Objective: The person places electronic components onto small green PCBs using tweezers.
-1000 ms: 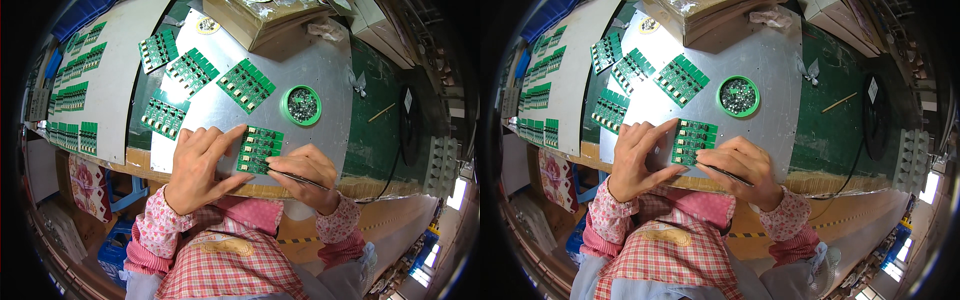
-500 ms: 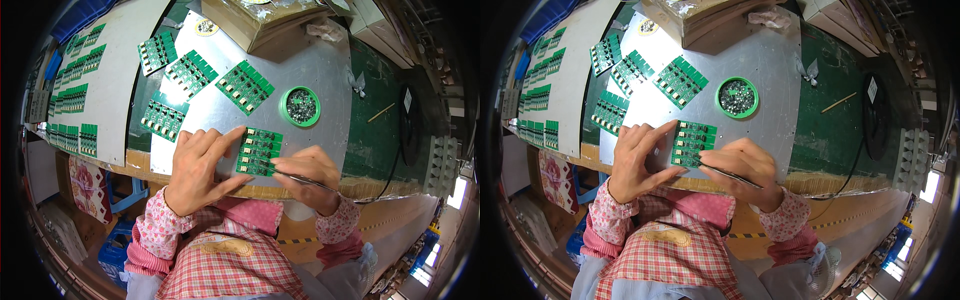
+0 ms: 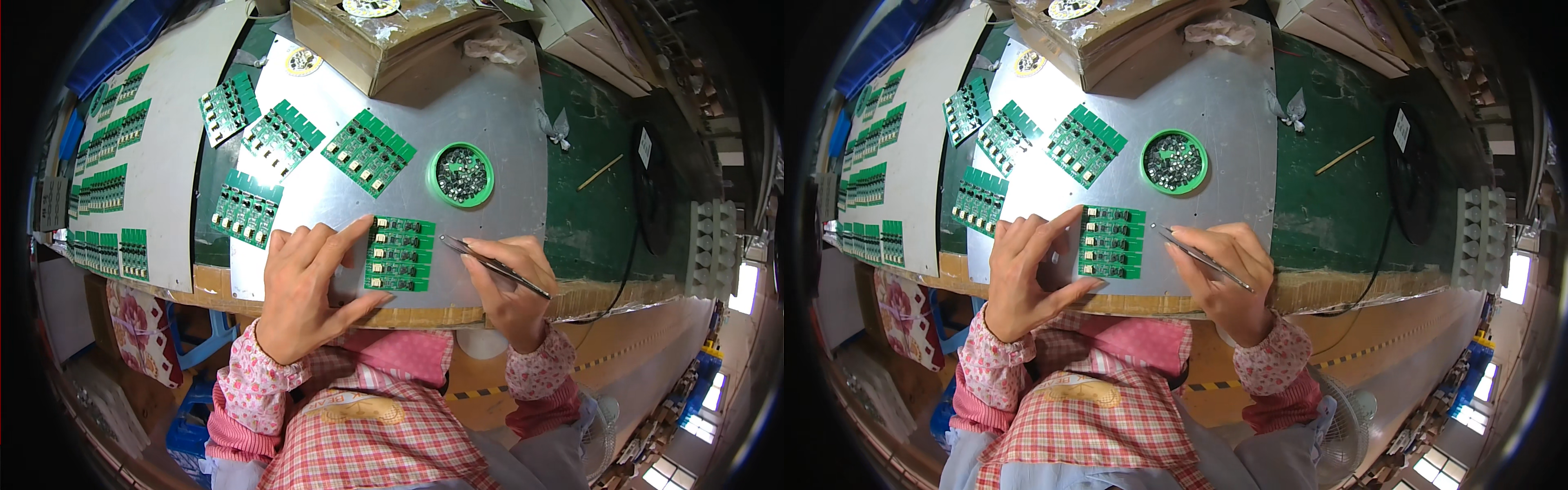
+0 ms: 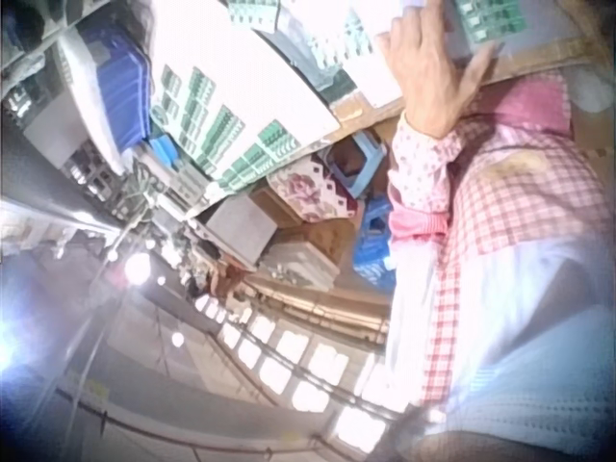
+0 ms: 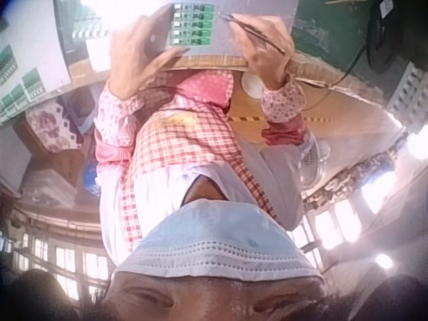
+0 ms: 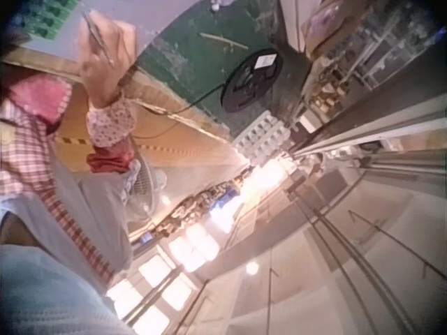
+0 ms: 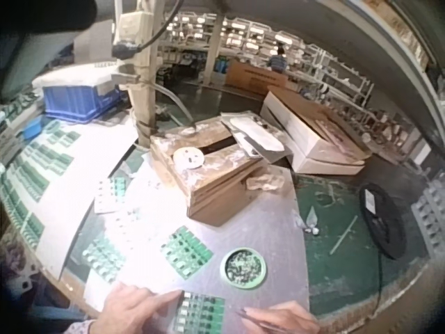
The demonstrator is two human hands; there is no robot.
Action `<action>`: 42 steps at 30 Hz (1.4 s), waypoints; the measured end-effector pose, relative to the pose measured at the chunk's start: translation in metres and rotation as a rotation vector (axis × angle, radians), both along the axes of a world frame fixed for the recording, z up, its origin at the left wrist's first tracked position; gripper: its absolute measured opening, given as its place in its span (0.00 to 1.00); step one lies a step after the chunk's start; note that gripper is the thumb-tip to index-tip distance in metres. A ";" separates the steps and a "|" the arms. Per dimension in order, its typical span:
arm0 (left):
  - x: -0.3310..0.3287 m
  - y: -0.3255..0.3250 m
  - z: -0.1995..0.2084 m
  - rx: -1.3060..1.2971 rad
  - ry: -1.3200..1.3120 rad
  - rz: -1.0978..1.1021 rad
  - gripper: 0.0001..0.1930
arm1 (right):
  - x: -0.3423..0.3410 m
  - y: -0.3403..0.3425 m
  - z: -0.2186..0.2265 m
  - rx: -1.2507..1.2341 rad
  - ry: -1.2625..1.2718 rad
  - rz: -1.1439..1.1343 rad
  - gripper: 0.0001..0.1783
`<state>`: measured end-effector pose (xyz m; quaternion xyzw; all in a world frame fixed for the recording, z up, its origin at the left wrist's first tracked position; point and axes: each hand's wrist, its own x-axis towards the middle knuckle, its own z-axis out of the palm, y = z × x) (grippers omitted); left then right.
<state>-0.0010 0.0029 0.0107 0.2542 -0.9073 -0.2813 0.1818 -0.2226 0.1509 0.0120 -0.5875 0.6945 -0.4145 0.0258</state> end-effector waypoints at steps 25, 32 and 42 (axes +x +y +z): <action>-0.002 0.002 0.001 -0.028 0.008 0.002 0.43 | 0.001 0.037 -0.003 0.019 -0.145 -0.122 0.18; -0.002 0.002 0.000 -0.021 0.014 0.008 0.43 | 0.000 0.030 -0.001 0.031 0.138 -0.082 0.17; -0.001 0.001 0.001 -0.007 0.011 -0.001 0.43 | -0.039 -0.022 0.012 -0.139 0.669 0.036 0.14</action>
